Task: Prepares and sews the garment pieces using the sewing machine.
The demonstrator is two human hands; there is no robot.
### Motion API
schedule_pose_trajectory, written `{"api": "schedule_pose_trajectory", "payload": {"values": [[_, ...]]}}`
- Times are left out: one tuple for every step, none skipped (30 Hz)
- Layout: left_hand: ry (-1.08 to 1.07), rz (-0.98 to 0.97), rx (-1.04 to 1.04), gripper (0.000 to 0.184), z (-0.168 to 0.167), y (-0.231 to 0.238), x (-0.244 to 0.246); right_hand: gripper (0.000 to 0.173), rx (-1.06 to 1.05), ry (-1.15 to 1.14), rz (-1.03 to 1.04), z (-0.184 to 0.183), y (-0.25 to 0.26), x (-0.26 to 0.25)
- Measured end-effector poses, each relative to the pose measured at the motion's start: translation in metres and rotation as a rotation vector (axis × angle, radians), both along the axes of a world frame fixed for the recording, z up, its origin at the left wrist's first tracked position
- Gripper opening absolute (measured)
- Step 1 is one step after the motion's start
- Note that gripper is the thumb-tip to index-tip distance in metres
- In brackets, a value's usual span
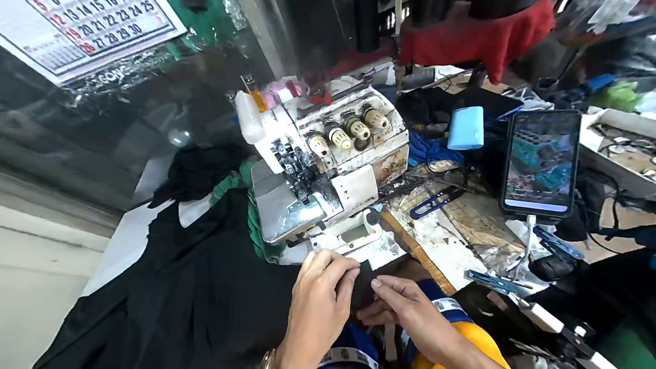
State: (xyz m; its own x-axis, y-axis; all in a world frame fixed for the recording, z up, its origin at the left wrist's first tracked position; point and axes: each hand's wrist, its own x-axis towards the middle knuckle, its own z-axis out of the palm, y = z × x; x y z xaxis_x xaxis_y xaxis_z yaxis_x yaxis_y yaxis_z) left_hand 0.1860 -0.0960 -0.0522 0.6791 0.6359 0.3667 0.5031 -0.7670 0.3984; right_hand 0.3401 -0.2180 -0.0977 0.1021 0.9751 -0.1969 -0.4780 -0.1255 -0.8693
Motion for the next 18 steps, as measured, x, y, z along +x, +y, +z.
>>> {"api": "schedule_pose_trajectory", "payload": {"values": [[-0.019, -0.001, 0.003, 0.015, -0.0011, 0.0004, -0.0007, 0.036, -0.003, 0.022, 0.005, -0.0012, 0.0004, -0.0005], [-0.035, -0.002, 0.009, 0.015, -0.0023, 0.0007, -0.0011, 0.036, -0.002, 0.042, 0.012, -0.0022, 0.0009, -0.0008], [-0.048, -0.003, 0.017, 0.015, -0.0033, 0.0008, -0.0011, 0.036, 0.000, 0.060, 0.019, -0.0032, 0.0013, -0.0006], [-0.056, -0.001, 0.028, 0.015, -0.0041, 0.0007, -0.0008, 0.037, 0.004, 0.072, 0.025, -0.0043, 0.0014, -0.0003], [-0.058, 0.002, 0.036, 0.015, -0.0047, 0.0006, -0.0004, 0.037, 0.011, 0.084, 0.029, -0.0055, 0.0016, 0.0000], [-0.057, 0.004, 0.041, 0.015, -0.0049, 0.0005, -0.0001, 0.037, 0.014, 0.094, 0.032, -0.0064, 0.0018, 0.0000], [-0.055, 0.004, 0.042, 0.015, -0.0048, 0.0002, 0.0000, 0.037, 0.016, 0.100, 0.036, -0.0066, 0.0021, 0.0000], [-0.058, 0.002, 0.041, 0.015, -0.0043, 0.0001, 0.0002, 0.037, 0.018, 0.106, 0.039, -0.0062, 0.0024, 0.0001], [-0.065, 0.001, 0.040, 0.016, -0.0036, 0.0001, 0.0007, 0.037, 0.020, 0.111, 0.041, -0.0059, 0.0025, 0.0004], [-0.071, 0.003, 0.037, 0.016, -0.0031, 0.0001, 0.0009, 0.037, 0.018, 0.116, 0.043, -0.0058, 0.0023, 0.0005], [-0.076, 0.006, 0.032, 0.016, -0.0031, 0.0002, 0.0009, 0.037, 0.013, 0.119, 0.043, -0.0059, 0.0022, 0.0000], [-0.077, 0.011, 0.033, 0.016, -0.0036, 0.0004, 0.0007, 0.037, 0.010, 0.126, 0.043, -0.0065, 0.0022, -0.0006], [-0.071, 0.015, 0.037, 0.016, -0.0040, 0.0007, 0.0007, 0.037, 0.007, 0.130, 0.040, -0.0071, 0.0024, -0.0013], [-0.060, 0.019, 0.042, 0.016, -0.0046, 0.0007, 0.0009, 0.038, 0.006, 0.136, 0.037, -0.0076, 0.0023, -0.0022], [-0.047, 0.024, 0.044, 0.016, -0.0049, 0.0001, 0.0012, 0.038, 0.006, 0.139, 0.038, -0.0079, 0.0018, -0.0029], [-0.036, 0.028, 0.043, 0.017, -0.0039, -0.0010, 0.0014, 0.038, 0.007, 0.141, 0.040, -0.0085, 0.0012, -0.0036], [-0.030, 0.032, 0.035, 0.017, -0.0012, -0.0025, 0.0016, 0.037, 0.008, 0.138, 0.043, -0.0090, 0.0008, -0.0042], [-0.030, 0.034, 0.032, 0.017, 0.0030, -0.0045, 0.0019, 0.037, 0.009, 0.129, 0.045, -0.0094, 0.0007, -0.0047]]}}
